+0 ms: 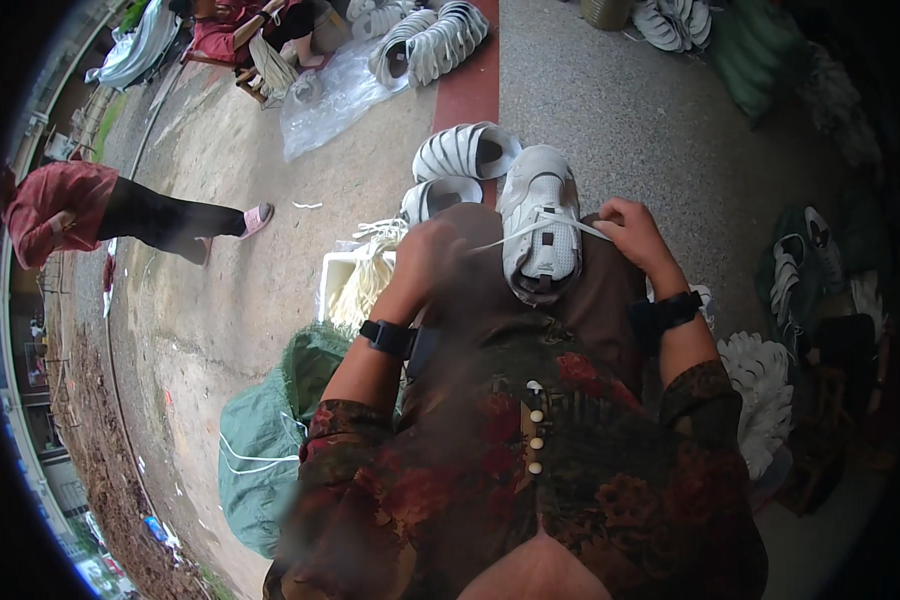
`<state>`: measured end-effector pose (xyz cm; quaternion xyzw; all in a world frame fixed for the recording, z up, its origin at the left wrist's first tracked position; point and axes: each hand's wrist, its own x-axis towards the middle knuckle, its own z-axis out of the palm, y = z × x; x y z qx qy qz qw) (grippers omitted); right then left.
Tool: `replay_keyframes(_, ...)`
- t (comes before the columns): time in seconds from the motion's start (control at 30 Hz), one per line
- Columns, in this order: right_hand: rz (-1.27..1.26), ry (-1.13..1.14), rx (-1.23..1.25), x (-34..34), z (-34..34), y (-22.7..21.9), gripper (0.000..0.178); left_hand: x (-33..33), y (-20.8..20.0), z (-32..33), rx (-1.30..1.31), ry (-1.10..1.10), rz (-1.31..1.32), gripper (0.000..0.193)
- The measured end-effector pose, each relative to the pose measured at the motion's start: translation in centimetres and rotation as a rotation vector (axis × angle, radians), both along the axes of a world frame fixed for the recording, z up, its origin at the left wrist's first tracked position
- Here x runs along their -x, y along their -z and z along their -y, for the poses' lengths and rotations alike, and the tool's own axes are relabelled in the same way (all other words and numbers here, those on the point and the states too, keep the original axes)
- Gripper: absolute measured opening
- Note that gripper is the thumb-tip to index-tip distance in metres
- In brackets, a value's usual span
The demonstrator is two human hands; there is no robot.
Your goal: The person sits on the ground and threads white shoelaces through the eyelets of a white sneaker. They pull the laces tight and arrange them, working on one shoe at a time. The person handles the shoe and laces by hand without using any tools.
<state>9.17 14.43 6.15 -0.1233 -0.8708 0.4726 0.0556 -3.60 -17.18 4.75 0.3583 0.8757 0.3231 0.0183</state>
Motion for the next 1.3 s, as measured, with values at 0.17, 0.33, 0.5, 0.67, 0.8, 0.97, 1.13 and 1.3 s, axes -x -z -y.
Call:
replay_keyframes(0.17,0.220,-0.079,-0.276,4.6,4.4,-1.3,0.017,-1.7,-2.3,-7.5,-0.073,0.158,0.118,0.026)
replay_keyframes(0.33,-0.034,-0.220,-0.699,5.9,4.4,-1.8,0.006,-2.2,-1.7,-9.5,0.041,0.145,0.129,0.032)
replay_keyframes(0.5,-0.318,-0.426,-0.991,6.2,2.5,-1.2,0.005,-1.8,-1.5,-9.3,-0.021,0.126,0.224,0.031)
replay_keyframes(0.67,-0.419,-0.456,-0.962,2.8,1.5,0.4,0.013,-1.7,-1.3,-9.2,-0.041,0.109,0.230,0.029)
replay_keyframes(0.8,-0.430,-0.436,-0.935,1.7,1.4,1.6,0.017,-1.1,-1.0,-8.9,-0.041,0.165,0.106,0.023)
replay_keyframes(0.97,-0.392,-0.438,-0.898,1.9,0.9,1.9,0.013,0.4,-0.6,-7.9,0.050,0.233,-0.140,0.018)
replay_keyframes(1.13,-0.427,-0.419,-0.883,1.6,1.2,2.2,0.024,0.9,-0.7,-8.0,0.232,0.250,0.036,0.017)
replay_keyframes(1.3,-0.341,-0.408,-0.902,0.9,2.3,2.2,0.039,0.1,-1.7,-7.0,0.081,0.300,0.046,0.012)
